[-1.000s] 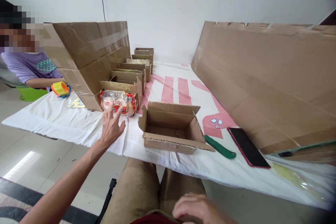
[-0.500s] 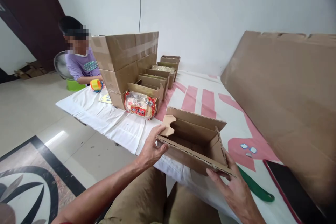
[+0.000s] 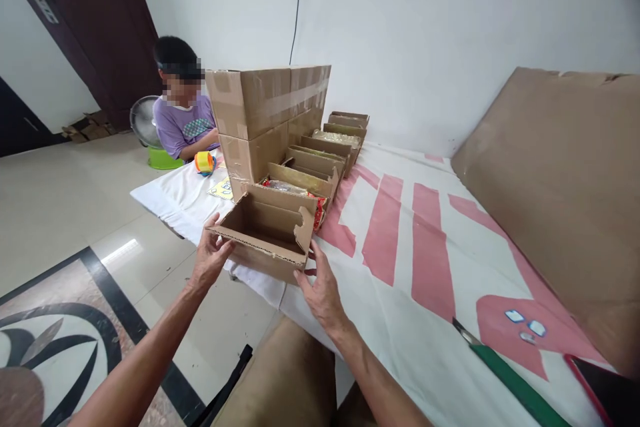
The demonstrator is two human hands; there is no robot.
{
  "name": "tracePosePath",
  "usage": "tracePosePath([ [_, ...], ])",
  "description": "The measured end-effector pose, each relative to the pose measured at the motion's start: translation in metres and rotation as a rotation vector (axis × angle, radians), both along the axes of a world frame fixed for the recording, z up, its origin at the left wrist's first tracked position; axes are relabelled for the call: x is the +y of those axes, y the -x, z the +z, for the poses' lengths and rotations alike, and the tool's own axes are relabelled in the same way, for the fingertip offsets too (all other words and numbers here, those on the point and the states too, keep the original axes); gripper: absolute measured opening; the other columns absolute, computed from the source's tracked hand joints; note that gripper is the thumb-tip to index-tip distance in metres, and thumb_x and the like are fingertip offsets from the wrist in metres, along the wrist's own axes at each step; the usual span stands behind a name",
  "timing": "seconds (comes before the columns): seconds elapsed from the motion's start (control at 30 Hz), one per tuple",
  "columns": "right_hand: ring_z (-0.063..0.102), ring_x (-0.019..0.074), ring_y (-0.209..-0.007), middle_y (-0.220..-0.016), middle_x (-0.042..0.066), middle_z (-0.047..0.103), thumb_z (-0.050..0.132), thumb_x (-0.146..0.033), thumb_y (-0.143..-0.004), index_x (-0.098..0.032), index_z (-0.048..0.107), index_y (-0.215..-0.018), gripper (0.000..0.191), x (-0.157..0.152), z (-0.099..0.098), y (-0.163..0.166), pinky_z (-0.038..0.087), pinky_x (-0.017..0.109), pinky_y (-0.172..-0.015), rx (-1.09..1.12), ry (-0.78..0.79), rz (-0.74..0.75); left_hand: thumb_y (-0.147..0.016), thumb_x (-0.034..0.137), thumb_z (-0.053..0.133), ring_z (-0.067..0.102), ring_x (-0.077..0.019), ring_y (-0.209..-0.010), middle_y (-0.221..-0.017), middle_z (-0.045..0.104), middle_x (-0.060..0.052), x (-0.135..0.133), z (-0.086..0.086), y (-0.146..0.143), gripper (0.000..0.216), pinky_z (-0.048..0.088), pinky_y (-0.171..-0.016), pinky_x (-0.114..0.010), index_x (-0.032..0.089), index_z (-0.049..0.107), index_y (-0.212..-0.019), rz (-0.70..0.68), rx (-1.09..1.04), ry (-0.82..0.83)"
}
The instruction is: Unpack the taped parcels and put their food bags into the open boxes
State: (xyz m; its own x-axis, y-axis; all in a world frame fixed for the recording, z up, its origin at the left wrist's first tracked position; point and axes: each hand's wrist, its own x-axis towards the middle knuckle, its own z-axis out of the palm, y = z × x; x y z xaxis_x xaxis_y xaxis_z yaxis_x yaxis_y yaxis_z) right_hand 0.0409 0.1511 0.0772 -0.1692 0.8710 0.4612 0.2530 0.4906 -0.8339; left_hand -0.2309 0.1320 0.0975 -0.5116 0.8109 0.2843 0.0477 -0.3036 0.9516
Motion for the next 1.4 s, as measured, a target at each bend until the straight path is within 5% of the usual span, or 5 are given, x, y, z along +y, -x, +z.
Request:
tracePosePath([
  [0.37,0.062,0.0279,-0.125,-0.145,0.017,0.058,0.061,-0.027,-0.095,-0.023,0.044,-0.152,0.06,0.009,-0.025,0.017,0.065,0.042,-0.083,0.008,-0.133,-0.156,-0.072,0.051,0.082,0.056,-0.0311,-0.137,-0.144,0.06,-0.016,0.037,-0.014,-0.006,0.086,0.046,-0.115,-0.042,0.019,0.049,-0.144,-0.079,-0.013,-0.104],
  [0.63,0.064,0.0305,-0.122,-0.144,0.016,0.06,0.067,-0.028,-0.087,-0.023,0.045,-0.152,0.069,-0.001,-0.032,0.01,0.063,0.045,-0.086,-0.023,-0.01,-0.133,-0.07,0.05,0.086,0.065,-0.0279,-0.123,-0.142,0.061,-0.013,0.023,-0.034,-0.013,0.085,0.052,-0.107,-0.044,0.025,0.049,-0.142,-0.012,-0.086,0.042],
  [0.93,0.065,0.0303,-0.125,-0.147,0.015,0.059,0.063,-0.021,-0.083,-0.024,0.046,-0.152,0.072,-0.008,-0.025,-0.014,0.062,0.046,-0.092,-0.107,0.051,-0.043,-0.071,0.053,0.085,0.063,-0.0287,-0.126,-0.139,0.063,-0.014,0.019,-0.03,-0.023,0.089,0.047,-0.112,-0.046,0.024,0.046,-0.145,-0.021,-0.035,0.081],
  [1.17,0.068,0.0262,-0.121,-0.132,0.009,0.071,0.057,-0.025,-0.093,-0.027,0.073,-0.12,0.031,-0.065,-0.01,-0.118,0.059,0.046,-0.102,-0.319,-0.027,-0.064,-0.079,0.055,0.075,0.044,-0.0403,-0.145,-0.156,0.044,-0.02,-0.044,-0.046,-0.039,0.089,0.035,-0.121,-0.06,0.02,0.04,-0.153,0.208,0.342,0.296],
  [1.4,0.07,0.0296,-0.112,-0.12,0.01,0.076,0.051,-0.027,-0.096,-0.024,0.074,-0.117,0.031,-0.101,0.003,-0.284,0.056,0.049,-0.098,-0.775,-0.077,-0.496,-0.094,0.034,0.061,0.051,-0.0377,-0.139,-0.148,0.053,-0.016,-0.098,-0.041,-0.101,0.048,0.05,-0.109,-0.059,0.025,0.054,-0.14,-0.067,0.931,0.08],
])
